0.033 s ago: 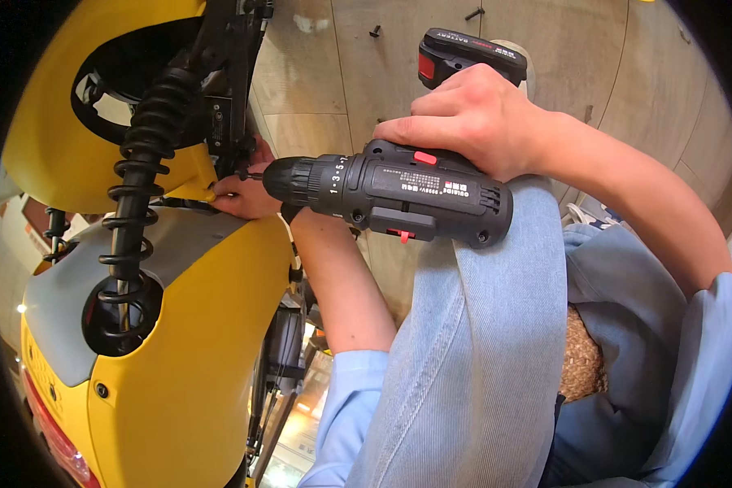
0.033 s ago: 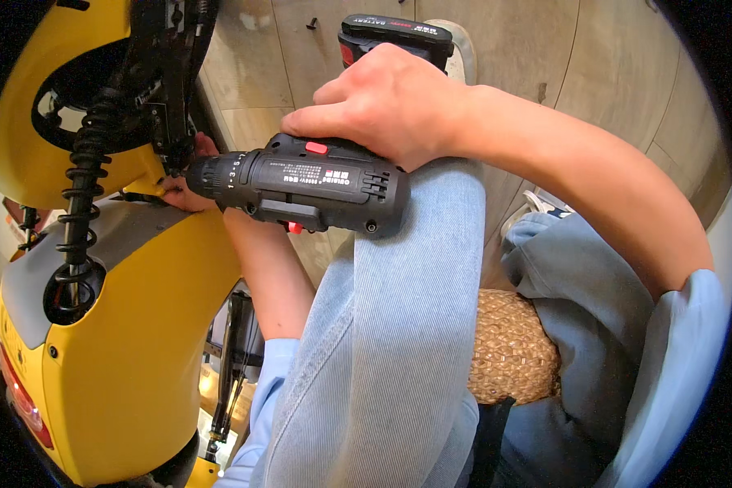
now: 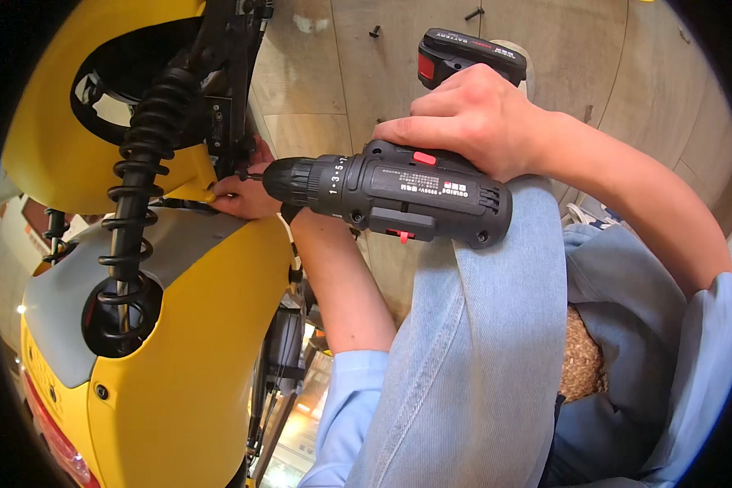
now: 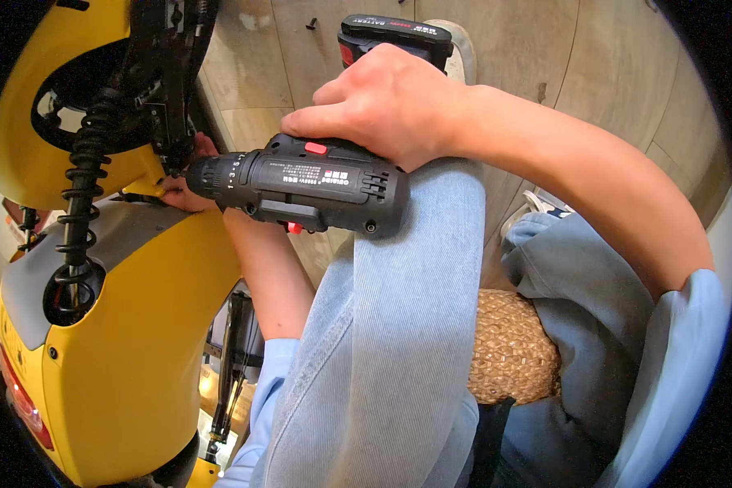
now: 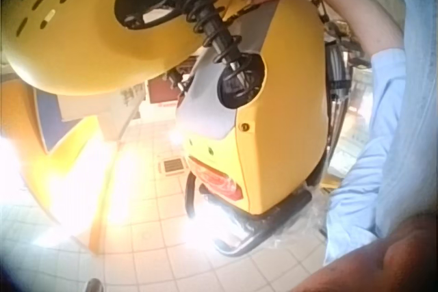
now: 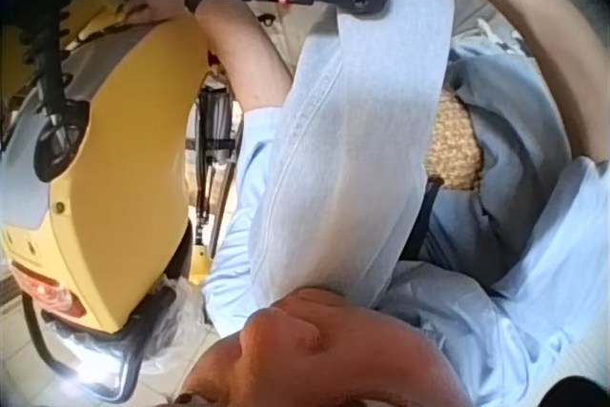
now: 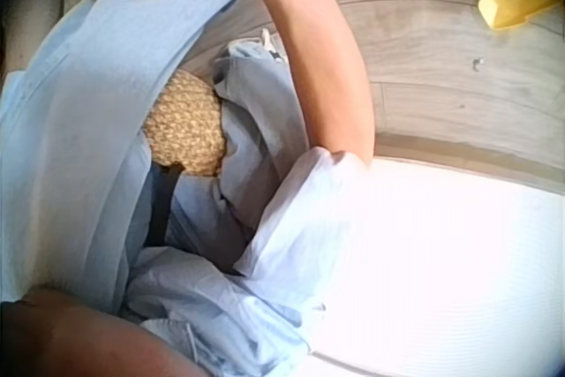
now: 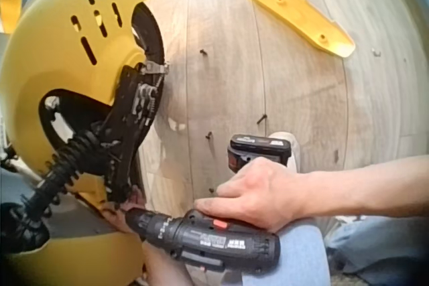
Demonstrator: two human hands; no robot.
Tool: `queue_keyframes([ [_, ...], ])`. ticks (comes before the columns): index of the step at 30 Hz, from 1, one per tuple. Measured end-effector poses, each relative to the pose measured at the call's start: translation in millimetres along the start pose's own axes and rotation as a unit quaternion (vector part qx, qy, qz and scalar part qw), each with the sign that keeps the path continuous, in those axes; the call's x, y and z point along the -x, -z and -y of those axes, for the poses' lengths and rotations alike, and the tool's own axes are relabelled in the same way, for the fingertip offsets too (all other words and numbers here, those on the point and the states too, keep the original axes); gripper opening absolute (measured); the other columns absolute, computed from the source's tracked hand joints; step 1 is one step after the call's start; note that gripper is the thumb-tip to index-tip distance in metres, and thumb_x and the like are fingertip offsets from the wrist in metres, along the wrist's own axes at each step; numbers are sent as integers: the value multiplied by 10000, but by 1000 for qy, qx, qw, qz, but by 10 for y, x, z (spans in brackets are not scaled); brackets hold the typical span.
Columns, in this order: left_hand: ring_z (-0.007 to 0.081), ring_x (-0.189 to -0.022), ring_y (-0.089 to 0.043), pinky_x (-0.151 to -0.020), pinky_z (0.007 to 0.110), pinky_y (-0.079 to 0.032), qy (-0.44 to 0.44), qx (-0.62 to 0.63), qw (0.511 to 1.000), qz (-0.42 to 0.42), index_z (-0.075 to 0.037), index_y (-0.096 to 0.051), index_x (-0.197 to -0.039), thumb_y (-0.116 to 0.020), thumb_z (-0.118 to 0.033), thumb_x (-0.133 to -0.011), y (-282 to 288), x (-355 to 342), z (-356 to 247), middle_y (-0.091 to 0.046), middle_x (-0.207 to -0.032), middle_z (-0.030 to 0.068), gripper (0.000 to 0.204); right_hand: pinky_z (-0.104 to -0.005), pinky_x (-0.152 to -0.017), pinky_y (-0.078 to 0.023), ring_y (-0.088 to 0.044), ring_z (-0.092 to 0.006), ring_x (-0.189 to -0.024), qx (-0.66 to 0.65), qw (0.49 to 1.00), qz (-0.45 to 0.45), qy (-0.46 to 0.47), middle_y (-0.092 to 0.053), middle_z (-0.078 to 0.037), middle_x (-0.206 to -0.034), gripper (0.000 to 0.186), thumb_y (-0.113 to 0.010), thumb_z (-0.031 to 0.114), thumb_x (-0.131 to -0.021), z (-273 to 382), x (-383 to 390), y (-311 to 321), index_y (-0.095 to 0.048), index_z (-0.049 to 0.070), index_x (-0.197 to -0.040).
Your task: Removing and reattaching a yellow plastic body panel on a motorcycle using an electric drill.
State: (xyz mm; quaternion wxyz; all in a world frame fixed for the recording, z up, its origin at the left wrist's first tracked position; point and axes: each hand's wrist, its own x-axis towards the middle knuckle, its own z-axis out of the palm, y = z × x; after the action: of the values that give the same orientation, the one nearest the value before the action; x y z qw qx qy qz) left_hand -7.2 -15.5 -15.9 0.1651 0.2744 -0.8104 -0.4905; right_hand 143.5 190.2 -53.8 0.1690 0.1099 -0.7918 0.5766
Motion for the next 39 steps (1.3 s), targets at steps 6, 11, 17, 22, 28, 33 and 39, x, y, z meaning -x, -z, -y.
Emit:
queue_keyframes([
  [6, 305, -849, -667, -780, 441, -590, 27, 23, 999, 19, -62, -473, -1262, -399, -521, -969, 44, -10, 72, -610, -1119, 189, 550, -350, -481, -458, -578, -217, -515, 2, 1000, 1, 1, -521, -34, -613, 390, -708, 167, -693, -9, -10, -89, -684, 56, -1066],
  [11, 306, -872, -660, -800, 447, -581, 37, 41, 998, 36, -60, -487, -1243, -403, -574, -941, 82, -91, 82, -614, -1112, 186, 602, -358, -477, -454, -560, -226, -504, 6, 1000, -7, 21, -503, -35, -615, 427, -702, 172, -673, -36, -76, -188, -678, 54, -1083],
  [17, 307, -900, -651, -823, 454, -570, 56, 58, 995, 66, -58, -504, -1220, -408, -639, -907, 80, -147, 135, -620, -1104, 183, 666, -369, -519, -466, -582, -245, -559, 42, 998, 37, 21, -515, -38, -652, 440, -692, 195, -683, -168, -171, -369, -669, 73, -1105],
  [22, 307, -923, -644, -842, 460, -561, 75, 72, 991, 81, -57, -519, -1200, -411, -692, -879, 123, -172, 200, -624, -1098, 180, 720, -377, -543, -468, -599, -261, -602, 44, 998, 41, 30, -540, -46, -678, 431, -686, 198, -697, -238, -288, -496, -660, 81, -1111],
  [28, 308, -951, -636, -865, 467, -550, 98, 95, 986, 95, -55, -536, -1177, -416, -756, -846, 177, -165, 264, -629, -1090, 176, 785, -390, -559, -475, -611, -277, -628, 47, 996, 67, 28, -570, -57, -704, 438, -687, 187, -701, -249, -433, -514, -656, 99, -1129],
  [33, 309, -974, -628, -884, 472, -541, 115, 117, 981, 107, -54, -551, -1158, -420, -810, -818, 209, -158, 295, -634, -1083, 173, 839, -392, -560, -478, -620, -284, -642, 36, 996, 74, 26, -590, -62, -722, 433, -689, 183, -708, -265, -475, -490, -660, 106, -1133],
  [39, 310, -1002, -620, -908, 479, -529, 138, 140, 972, 130, -52, -568, -1134, -425, -874, -784, 158, -146, 366, -639, -1075, 170, 905, -390, -563, -484, -621, -287, -647, 44, 996, 72, 16, -597, -61, -733, 427, -686, 173, -713, -276, -442, -403, -659, 106, -1135],
])
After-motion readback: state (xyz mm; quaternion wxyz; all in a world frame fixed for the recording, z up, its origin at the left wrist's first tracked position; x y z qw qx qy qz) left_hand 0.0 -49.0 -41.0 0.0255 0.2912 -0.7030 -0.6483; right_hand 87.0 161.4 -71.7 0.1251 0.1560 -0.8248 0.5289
